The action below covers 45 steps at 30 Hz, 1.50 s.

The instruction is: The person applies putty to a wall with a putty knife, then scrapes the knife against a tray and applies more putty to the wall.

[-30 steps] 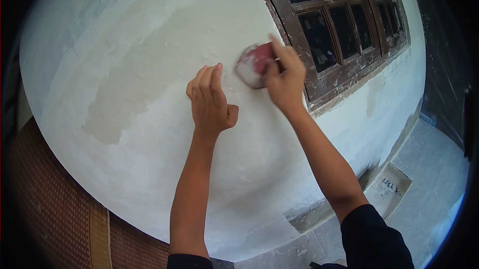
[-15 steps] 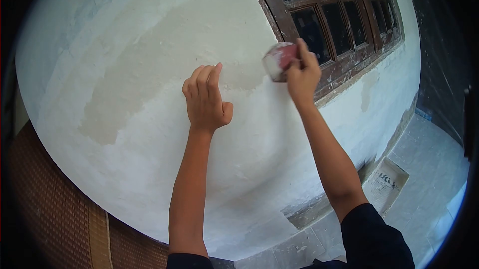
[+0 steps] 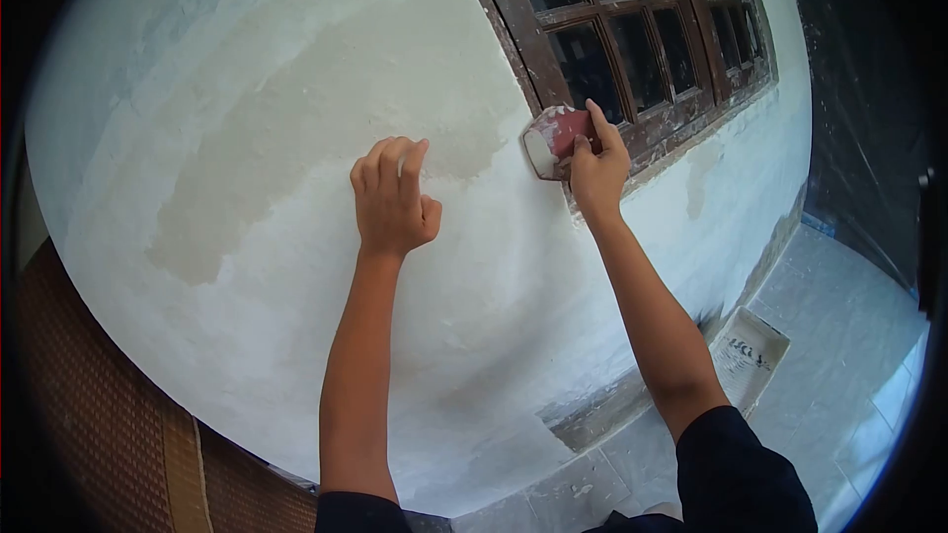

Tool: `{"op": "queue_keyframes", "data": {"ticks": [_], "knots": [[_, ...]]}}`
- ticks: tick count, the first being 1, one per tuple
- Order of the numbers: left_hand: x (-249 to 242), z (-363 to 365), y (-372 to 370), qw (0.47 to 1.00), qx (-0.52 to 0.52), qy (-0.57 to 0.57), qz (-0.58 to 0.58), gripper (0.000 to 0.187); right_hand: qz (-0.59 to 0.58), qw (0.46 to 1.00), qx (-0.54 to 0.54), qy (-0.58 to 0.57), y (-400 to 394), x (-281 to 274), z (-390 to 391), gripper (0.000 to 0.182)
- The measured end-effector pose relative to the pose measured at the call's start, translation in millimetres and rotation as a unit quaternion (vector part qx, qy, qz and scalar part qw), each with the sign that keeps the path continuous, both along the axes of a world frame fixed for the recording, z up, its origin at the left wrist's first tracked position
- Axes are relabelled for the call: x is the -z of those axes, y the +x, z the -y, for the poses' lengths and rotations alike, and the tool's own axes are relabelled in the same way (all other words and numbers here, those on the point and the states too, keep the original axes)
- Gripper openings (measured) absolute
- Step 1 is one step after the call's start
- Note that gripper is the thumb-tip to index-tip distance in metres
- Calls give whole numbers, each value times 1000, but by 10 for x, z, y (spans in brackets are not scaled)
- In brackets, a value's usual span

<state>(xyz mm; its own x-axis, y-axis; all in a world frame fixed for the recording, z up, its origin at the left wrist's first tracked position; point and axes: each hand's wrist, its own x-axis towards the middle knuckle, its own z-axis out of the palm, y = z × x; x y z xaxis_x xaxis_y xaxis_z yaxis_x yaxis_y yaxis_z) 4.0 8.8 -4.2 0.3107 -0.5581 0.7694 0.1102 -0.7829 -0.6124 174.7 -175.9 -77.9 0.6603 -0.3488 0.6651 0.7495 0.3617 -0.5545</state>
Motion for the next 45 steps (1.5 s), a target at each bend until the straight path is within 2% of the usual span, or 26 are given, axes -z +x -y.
{"op": "queue_keyframes", "data": {"ticks": [2,4,7,8,12,14,19,23,31,35,37,39,45], "knots": [[87,88,51,999,10,-22,21,65,-15,999,3,-45,-1,115,116,51],[209,170,99,998,17,-43,39,59,-34,995,-44,-79,42,263,204,49],[486,375,245,997,41,-58,-30,46,-52,995,-25,-84,193,548,326,47],[601,460,293,996,48,-62,-33,46,-81,991,-26,-98,239,638,405,47],[1113,795,511,974,100,-94,-181,41,-141,985,-34,-97,537,1053,783,45],[1395,923,646,967,122,-100,-198,39,-190,978,-44,-78,657,1227,999,47],[2043,1312,1070,937,158,-187,-250,30,-221,972,-34,-77,913,1637,1485,41],[2552,1696,1451,909,194,-254,-269,21,-259,961,-73,-68,1149,1957,1854,35],[3440,2449,2072,853,198,-338,-344,20,-346,930,-88,-90,1632,2636,2529,28],[3875,2724,2294,822,166,-372,-397,18,-378,915,-107,-90,1851,3003,2863,26],[4053,2885,2374,807,153,-383,-422,19,-395,907,-110,-93,1915,3193,3039,26],[4214,3045,2495,823,176,-394,-370,23,-412,897,-127,-98,1997,3353,3215,26],[4647,3452,2557,769,148,-427,-452,27,-448,877,-112,-129,2139,3790,3692,28]]}}
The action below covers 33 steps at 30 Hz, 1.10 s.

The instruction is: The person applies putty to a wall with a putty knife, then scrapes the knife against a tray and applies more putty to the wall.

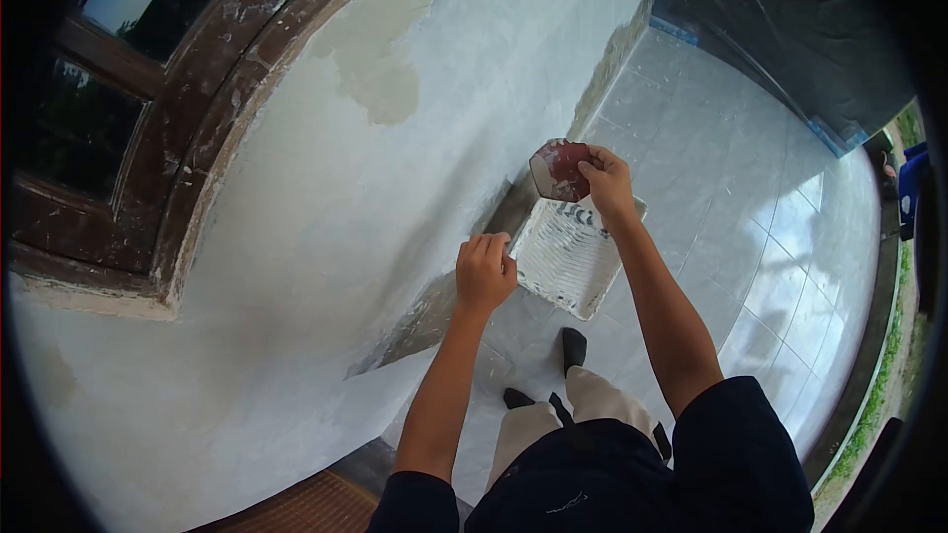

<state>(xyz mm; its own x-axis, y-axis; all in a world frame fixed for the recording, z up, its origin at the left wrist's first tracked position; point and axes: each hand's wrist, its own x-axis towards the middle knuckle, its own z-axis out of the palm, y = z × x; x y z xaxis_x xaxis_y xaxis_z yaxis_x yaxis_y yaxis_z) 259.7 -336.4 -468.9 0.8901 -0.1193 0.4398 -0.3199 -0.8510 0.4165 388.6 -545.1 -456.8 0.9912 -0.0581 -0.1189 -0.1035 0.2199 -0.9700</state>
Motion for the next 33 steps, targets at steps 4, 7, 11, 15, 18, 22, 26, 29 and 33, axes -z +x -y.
{"op": "queue_keyframes", "data": {"ticks": [4,7,11,15,18,22,26,29,33], "knots": [[226,153,-32,999,1,-20,-36,36,-30,1000,3,5,3,266,77,30],[367,200,-63,996,6,-27,-80,41,-53,999,-1,3,-47,475,99,30],[558,165,-128,993,20,-39,-113,41,-50,997,40,-33,-185,729,131,30],[759,139,-197,987,18,-66,-143,39,-63,992,74,-75,-251,951,260,30],[903,108,-264,984,25,-92,-150,38,-61,985,89,-134,-307,1093,381,30],[1090,119,-347,977,33,-125,-171,41,-79,981,93,-153,-377,1270,505,31],[1279,278,-397,966,26,-157,-203,46,-92,978,110,-154,-419,1576,561,31],[1448,401,-422,956,20,-155,-250,46,-111,975,110,-161,-399,1807,599,31],[1733,587,-369,953,-4,-142,-268,47,-124,964,103,-210,-241,2107,714,30]]}}
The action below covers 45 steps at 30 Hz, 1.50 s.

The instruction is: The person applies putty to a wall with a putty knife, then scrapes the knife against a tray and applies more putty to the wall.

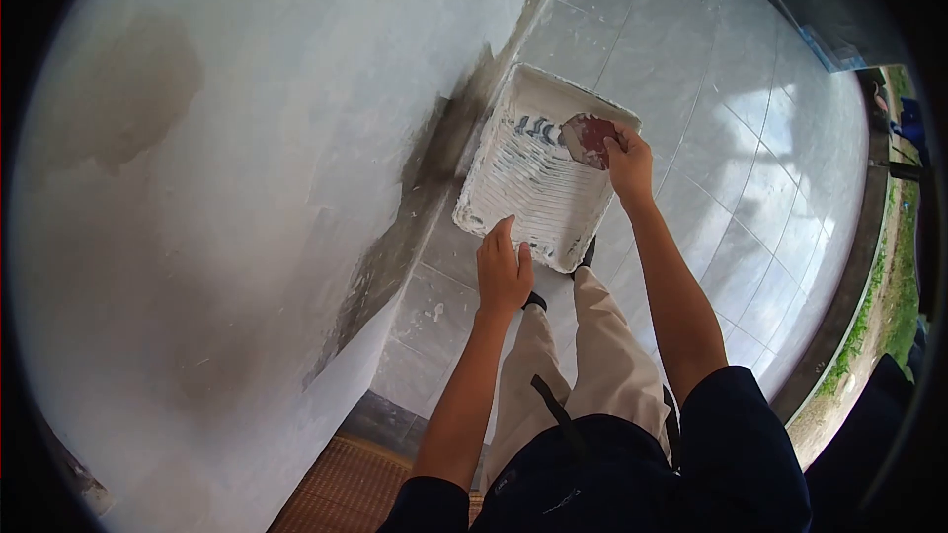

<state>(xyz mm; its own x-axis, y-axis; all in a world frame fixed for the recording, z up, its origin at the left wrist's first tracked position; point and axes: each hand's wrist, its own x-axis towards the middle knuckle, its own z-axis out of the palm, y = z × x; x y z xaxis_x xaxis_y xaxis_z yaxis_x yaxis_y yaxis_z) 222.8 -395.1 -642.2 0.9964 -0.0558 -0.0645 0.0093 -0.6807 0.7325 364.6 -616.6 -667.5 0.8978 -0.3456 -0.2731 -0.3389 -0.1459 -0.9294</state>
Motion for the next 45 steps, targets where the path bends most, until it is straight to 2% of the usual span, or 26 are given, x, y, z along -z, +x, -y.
{"op": "queue_keyframes", "data": {"ticks": [5,7,12,14,15,19,21,22,24,25,27,30,36,43,45], "knots": [[246,210,116,998,-23,-16,-52,48,23,996,-7,-81,265,196,140,28],[356,267,141,997,-57,-33,-32,51,25,976,-19,-214,323,248,187,29],[541,335,209,994,-103,-2,-28,60,49,963,-59,-257,371,410,257,28],[592,372,184,980,-175,86,-34,66,52,960,-72,-267,391,494,280,27],[621,369,184,976,-187,89,-64,74,75,956,-99,-265,407,525,288,28],[770,457,161,951,-261,136,-95,82,118,942,-195,-247,491,629,300,35],[842,490,161,920,-349,122,-132,91,131,937,-201,-255,546,651,305,36],[872,512,164,919,-347,124,-138,91,147,931,-208,-262,570,663,304,38],[928,549,179,873,-461,-19,-160,96,146,929,-216,-263,605,688,298,39],[947,560,196,872,-461,-20,-163,96,151,925,-222,-267,620,699,301,39],[980,575,248,829,-512,-153,-169,97,147,916,-236,-289,640,714,289,39],[1005,607,326,797,-539,-206,-180,97,147,902,-258,-315,677,732,269,39],[991,605,412,756,-584,-208,-212,90,92,884,-309,-338,874,686,197,36],[855,642,442,749,-585,-213,-226,88,43,895,-331,-295,837,570,294,32],[832,649,424,776,-552,-208,-223,93,48,900,-322,-289,763,529,316,32]]}}
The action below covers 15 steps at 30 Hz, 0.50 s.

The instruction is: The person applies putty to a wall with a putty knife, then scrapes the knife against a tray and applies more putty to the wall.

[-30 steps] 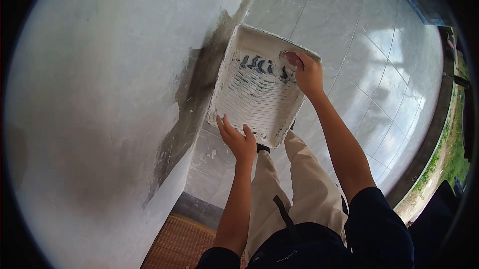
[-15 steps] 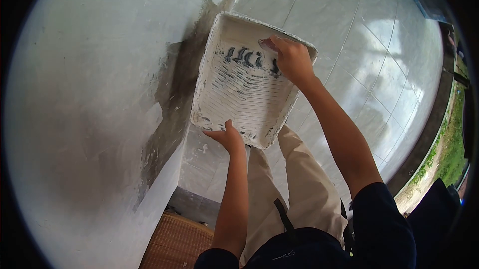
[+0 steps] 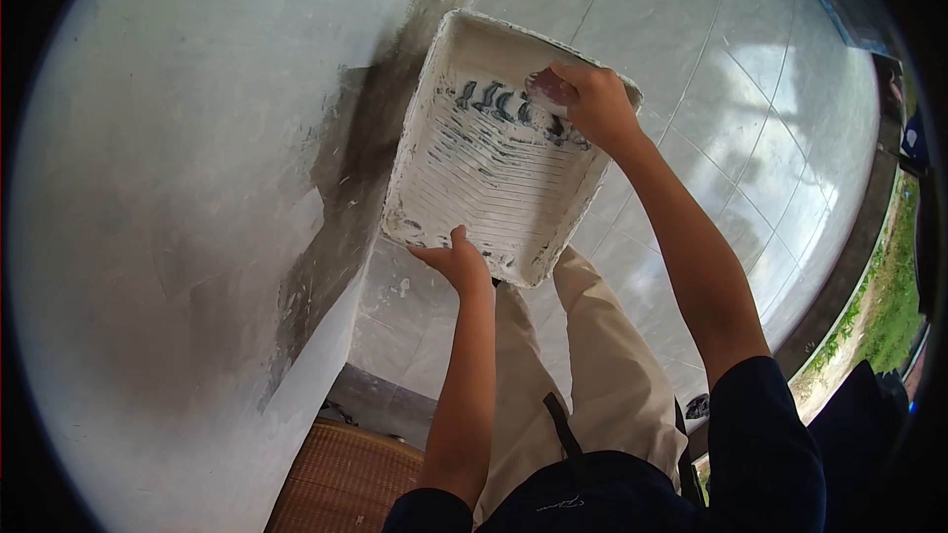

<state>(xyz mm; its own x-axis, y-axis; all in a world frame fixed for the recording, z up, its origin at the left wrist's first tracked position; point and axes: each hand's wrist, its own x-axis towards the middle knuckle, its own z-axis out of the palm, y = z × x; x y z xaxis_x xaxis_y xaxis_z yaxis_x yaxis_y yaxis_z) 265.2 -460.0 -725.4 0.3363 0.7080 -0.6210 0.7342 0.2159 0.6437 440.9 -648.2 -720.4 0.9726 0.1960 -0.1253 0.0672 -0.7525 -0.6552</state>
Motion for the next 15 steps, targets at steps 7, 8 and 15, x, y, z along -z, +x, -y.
{"op": "queue_keyframes", "data": {"ticks": [7,8,15], "knots": [[115,-8,-71,1000,-12,19,-1,87,119,992,24,23,31,152,-22,38],[143,-18,-89,1000,-7,17,16,88,120,992,24,23,29,160,-26,38],[197,-59,-157,998,40,24,48,89,101,995,1,-9,11,126,-61,38]]}}
